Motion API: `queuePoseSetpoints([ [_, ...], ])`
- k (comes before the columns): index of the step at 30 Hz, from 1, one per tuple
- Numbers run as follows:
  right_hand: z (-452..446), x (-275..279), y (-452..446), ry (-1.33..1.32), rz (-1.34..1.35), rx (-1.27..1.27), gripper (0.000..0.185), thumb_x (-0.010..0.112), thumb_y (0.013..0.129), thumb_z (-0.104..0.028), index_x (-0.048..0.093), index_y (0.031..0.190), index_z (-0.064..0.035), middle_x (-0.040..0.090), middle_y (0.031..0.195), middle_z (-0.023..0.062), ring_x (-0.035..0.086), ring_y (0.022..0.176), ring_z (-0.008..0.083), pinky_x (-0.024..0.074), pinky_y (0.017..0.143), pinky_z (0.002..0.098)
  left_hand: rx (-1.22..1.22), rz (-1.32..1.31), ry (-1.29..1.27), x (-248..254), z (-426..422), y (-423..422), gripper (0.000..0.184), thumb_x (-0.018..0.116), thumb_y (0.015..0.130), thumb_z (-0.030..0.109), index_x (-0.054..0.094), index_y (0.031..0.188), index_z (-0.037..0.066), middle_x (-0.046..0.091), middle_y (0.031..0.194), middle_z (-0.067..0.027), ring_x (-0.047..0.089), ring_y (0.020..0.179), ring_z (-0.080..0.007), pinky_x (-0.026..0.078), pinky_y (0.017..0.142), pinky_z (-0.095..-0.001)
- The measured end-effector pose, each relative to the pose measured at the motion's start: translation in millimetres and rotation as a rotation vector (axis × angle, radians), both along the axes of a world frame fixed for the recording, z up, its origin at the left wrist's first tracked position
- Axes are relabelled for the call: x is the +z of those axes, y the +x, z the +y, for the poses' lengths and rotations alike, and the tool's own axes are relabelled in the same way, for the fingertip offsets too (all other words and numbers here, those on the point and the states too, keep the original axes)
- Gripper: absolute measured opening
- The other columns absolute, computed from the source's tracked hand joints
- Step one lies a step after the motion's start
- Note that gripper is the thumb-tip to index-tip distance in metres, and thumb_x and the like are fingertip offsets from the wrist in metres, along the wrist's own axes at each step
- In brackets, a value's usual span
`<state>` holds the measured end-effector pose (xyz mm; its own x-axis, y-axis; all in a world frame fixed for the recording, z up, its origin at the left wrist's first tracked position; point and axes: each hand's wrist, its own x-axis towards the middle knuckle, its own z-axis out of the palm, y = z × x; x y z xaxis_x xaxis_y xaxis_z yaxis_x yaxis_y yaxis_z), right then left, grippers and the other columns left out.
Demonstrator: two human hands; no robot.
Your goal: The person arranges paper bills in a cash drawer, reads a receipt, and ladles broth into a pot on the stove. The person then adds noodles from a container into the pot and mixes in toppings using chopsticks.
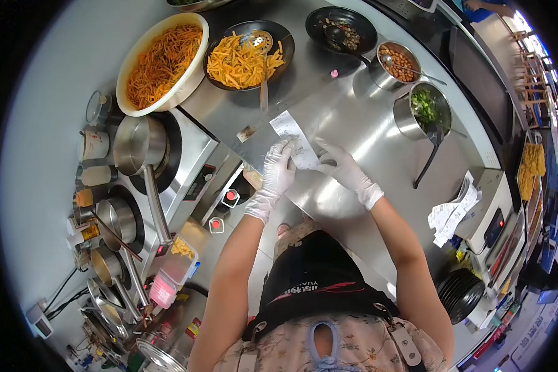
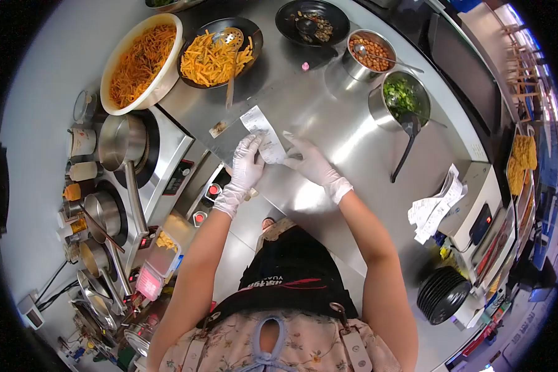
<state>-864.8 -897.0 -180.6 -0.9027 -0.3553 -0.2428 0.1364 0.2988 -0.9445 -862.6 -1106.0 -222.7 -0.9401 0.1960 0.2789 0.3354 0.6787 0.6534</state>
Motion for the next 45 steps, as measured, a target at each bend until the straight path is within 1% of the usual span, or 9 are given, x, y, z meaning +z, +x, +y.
queuePoseSetpoints([
  [4,1.3,-7.5,22.9,0.014,-0.118,-0.134,0.065,0.067,0.080,-0.009,0.042,0.140,-0.0063,0.065,0.088,0.0093,0.061,0.082,0.0160,0.0488,0.083,0.0269,-0.124,-0.003,-0.120,11.9,-4.4,5.5,0.054,0.064,0.071,0.001,0.059,0.124,0.010,0.054,0.125,-0.0175,0.050,0.117,-0.0358,0.039,0.101,-0.0431],
  [10,-7.1,-35.8,64.7,0.264,0.187,-0.389,0.054,0.060,0.083,-0.016,0.047,0.135,-0.0040,0.066,0.105,0.0210,0.064,0.096,0.0326,0.0491,0.087,0.0383,-0.399,0.157,-0.338,32.8,8.4,32.5,0.040,0.066,0.072,0.006,0.063,0.111,0.009,0.056,0.122,-0.0134,0.050,0.118,-0.0327,0.039,0.097,-0.0427],
  [16,64.0,46.6,199.8,0.626,0.207,-0.428,0.041,0.058,0.086,-0.021,0.056,0.124,-0.0054,0.064,0.108,0.0209,0.062,0.100,0.0333,0.0480,0.089,0.0399,-0.461,0.175,-0.330,25.5,18.2,42.7,0.021,0.068,0.076,0.015,0.068,0.095,0.005,0.062,0.112,-0.0139,0.056,0.109,-0.0318,0.040,0.096,-0.0434],
  [22,228.7,126.8,402.6,1.383,0.536,-1.579,0.015,0.065,0.080,-0.014,0.066,0.093,-0.0083,0.066,0.095,0.0118,0.064,0.084,0.0293,0.0513,0.076,0.0400,-0.423,0.210,-0.516,13.9,16.9,51.3,0.033,0.070,0.080,0.026,0.068,0.105,0.004,0.059,0.120,-0.0145,0.052,0.114,-0.0308,0.038,0.098,-0.0422],
  [25,302.5,132.2,493.9,1.666,-0.242,-1.968,0.039,0.072,0.077,-0.033,0.065,0.099,-0.0008,0.065,0.097,0.0199,0.065,0.092,0.0332,0.0506,0.080,0.0422,-0.446,0.213,-0.532,9.1,16.5,49.6,0.036,0.071,0.079,0.028,0.067,0.105,0.004,0.059,0.119,-0.0146,0.053,0.113,-0.0311,0.038,0.098,-0.0416],
  [28,370.6,94.0,568.4,0.928,-0.501,-1.777,0.054,0.071,0.072,-0.042,0.067,0.096,0.0057,0.067,0.094,0.0261,0.065,0.094,0.0372,0.0497,0.083,0.0421,-0.479,0.249,-0.508,21.4,22.7,57.1,0.035,0.072,0.079,0.029,0.068,0.103,0.004,0.060,0.117,-0.0155,0.054,0.111,-0.0321,0.039,0.098,-0.0419],
  [37,360.8,191.8,552.5,1.562,-0.143,-1.567,0.040,0.061,0.084,-0.027,0.064,0.111,0.0029,0.068,0.097,0.0219,0.067,0.086,0.0289,0.0498,0.081,0.0359,-0.390,0.256,-0.500,20.9,26.9,68.7,0.033,0.057,0.076,0.004,0.065,0.107,0.009,0.059,0.112,-0.0137,0.055,0.105,-0.0323,0.044,0.089,-0.0437],
  [42,250.0,212.5,423.9,0.987,0.568,-1.432,0.033,0.065,0.086,-0.019,0.064,0.107,0.0071,0.069,0.101,0.0178,0.063,0.088,0.0228,0.0485,0.083,0.0346,-0.350,0.188,-0.503,7.0,20.6,74.8,0.041,0.054,0.075,0.004,0.062,0.115,0.011,0.056,0.115,-0.0118,0.052,0.110,-0.0299,0.040,0.093,-0.0423],
  [45,192.7,132.4,318.6,0.573,0.257,-1.367,0.030,0.070,0.082,-0.016,0.065,0.103,0.0042,0.066,0.095,0.0140,0.059,0.084,0.0209,0.0468,0.080,0.0344,-0.328,0.207,-0.496,0.0,21.6,75.9,0.042,0.054,0.075,0.004,0.062,0.116,0.011,0.056,0.116,-0.0119,0.051,0.110,-0.0300,0.040,0.093,-0.0424],
])
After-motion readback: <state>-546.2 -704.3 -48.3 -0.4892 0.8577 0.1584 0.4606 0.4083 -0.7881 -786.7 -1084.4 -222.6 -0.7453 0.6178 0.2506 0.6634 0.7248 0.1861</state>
